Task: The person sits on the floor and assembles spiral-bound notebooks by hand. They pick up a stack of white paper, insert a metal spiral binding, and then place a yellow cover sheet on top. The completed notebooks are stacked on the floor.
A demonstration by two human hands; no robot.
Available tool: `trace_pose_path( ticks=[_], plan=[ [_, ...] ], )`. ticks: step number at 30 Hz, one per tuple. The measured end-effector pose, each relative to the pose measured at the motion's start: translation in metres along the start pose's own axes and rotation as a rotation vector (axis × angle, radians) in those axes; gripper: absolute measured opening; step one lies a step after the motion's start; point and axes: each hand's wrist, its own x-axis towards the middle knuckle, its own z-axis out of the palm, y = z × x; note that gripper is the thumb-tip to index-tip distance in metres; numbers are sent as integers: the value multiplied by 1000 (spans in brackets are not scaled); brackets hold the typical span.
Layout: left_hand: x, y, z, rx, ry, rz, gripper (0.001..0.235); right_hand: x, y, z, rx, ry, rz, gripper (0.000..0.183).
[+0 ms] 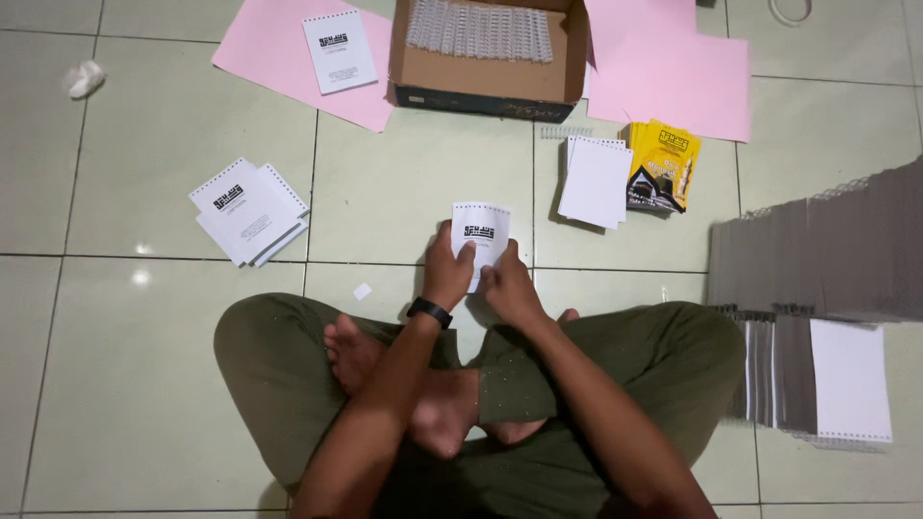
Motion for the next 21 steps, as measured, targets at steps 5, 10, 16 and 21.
trace_pose_path(
  ticks=[5, 10, 16, 21],
  plan=[
    [5, -9, -3, -312, -68, 11, 42, -4, -11, -20, 208, 0, -76, 47],
    [1, -9, -5, -289, -128, 17, 37, 2, 0, -41, 194, -36, -71, 51],
    [-6, 15, -6, -293, -133, -5, 38, 60, 68, -162, 150, 122, -53, 83],
    [1, 16, -2, -312, -171, -50, 39, 84, 131, -230, -1083, 208, -53, 90]
  ],
)
